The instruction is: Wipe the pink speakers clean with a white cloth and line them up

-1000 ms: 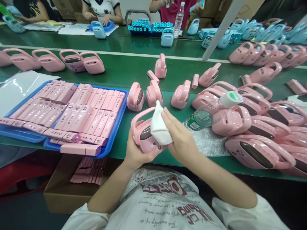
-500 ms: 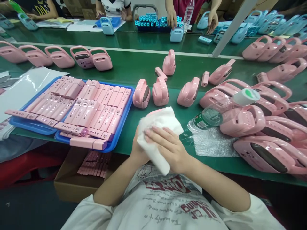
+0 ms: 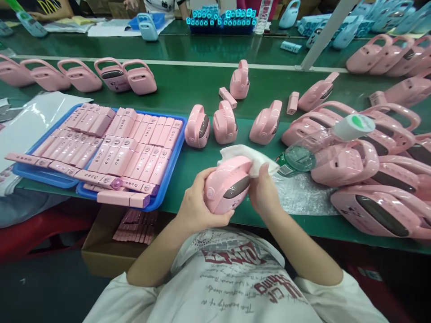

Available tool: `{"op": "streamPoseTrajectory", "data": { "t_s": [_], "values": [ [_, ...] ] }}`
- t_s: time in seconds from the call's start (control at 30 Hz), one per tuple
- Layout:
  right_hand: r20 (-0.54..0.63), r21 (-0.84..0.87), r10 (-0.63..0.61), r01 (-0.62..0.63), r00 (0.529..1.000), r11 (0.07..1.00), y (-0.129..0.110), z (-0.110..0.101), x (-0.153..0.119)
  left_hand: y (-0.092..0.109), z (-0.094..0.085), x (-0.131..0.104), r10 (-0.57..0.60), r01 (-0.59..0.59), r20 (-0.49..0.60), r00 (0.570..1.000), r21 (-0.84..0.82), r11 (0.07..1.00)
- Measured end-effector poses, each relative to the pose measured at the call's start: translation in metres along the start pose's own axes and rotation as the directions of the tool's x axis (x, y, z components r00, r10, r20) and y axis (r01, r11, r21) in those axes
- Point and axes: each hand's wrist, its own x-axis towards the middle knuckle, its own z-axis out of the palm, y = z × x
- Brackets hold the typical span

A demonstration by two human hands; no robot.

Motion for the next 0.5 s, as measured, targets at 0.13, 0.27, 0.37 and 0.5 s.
{"op": "streamPoseTrajectory", "data": {
  "t_s": [0.13, 0.27, 0.37, 0.5],
  "values": [
    [0.171, -0.281, -0.235, 0.276, 0.957, 0.919, -0.035, 0.008, 0.014, 0.007, 0.003, 0.004, 0.0, -0.011, 0.11, 0.994, 0.102, 0.995],
    [0.36, -0.642, -0.431, 0.555, 0.827, 0.529, -0.043, 0.017, 0.018, 0.002, 0.008, 0.007, 0.048, -0.061, 0.09, 0.995, 0.149, 0.987],
    [0.41, -0.594, -0.321, 0.517, 0.854, 0.616, -0.037, 0.013, 0.031, -0.005, 0.006, 0.009, 0.016, -0.025, 0.091, 0.996, 0.1, 0.995],
    [0.029, -0.347, -0.349, 0.337, 0.937, 0.875, -0.026, -0.003, 0.044, -0.015, 0.001, 0.014, -0.105, 0.132, 0.092, 0.99, -0.365, 0.922]
  ]
}}
